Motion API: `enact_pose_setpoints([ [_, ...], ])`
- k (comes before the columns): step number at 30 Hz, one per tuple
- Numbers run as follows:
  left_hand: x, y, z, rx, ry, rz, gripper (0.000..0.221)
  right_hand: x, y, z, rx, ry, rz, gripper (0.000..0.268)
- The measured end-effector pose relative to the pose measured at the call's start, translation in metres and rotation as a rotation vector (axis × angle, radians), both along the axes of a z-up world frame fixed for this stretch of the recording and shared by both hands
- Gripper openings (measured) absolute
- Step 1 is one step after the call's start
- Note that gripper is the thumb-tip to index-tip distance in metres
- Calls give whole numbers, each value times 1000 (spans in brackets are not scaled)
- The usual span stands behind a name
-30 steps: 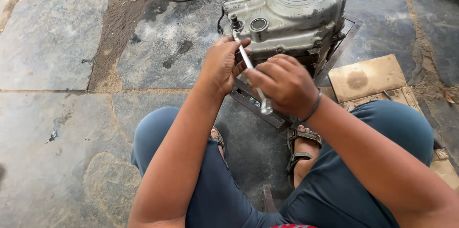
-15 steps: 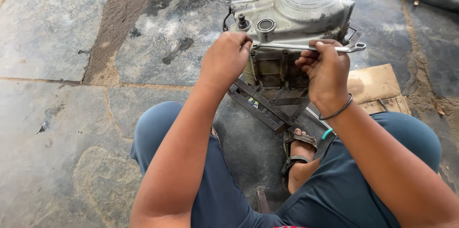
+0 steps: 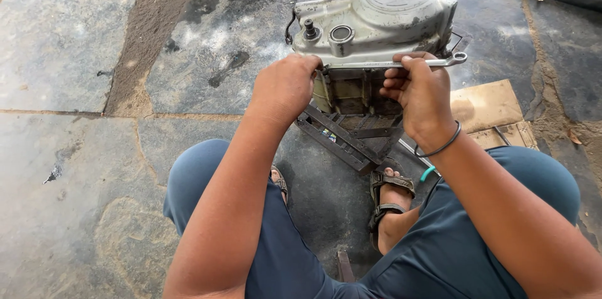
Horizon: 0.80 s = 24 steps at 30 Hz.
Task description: Repairing or disassembling a small engine using hand tools.
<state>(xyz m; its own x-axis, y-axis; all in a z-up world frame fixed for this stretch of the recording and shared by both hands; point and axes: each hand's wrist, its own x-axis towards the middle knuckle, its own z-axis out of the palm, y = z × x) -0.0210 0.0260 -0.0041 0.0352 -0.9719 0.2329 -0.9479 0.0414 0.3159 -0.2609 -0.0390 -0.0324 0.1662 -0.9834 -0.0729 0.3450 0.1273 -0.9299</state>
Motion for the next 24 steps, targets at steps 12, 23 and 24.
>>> enact_pose_setpoints([
  [12,13,-4,6,76,18,-112,43,54,114,11,-1130,769,154,19],
  [23,8,4,17,-56,65,-58,29,14,39,10,-556,140,48,34],
  [24,6,3,14,-48,75,-57,28,9,25,12,-438,91,22,34],
])
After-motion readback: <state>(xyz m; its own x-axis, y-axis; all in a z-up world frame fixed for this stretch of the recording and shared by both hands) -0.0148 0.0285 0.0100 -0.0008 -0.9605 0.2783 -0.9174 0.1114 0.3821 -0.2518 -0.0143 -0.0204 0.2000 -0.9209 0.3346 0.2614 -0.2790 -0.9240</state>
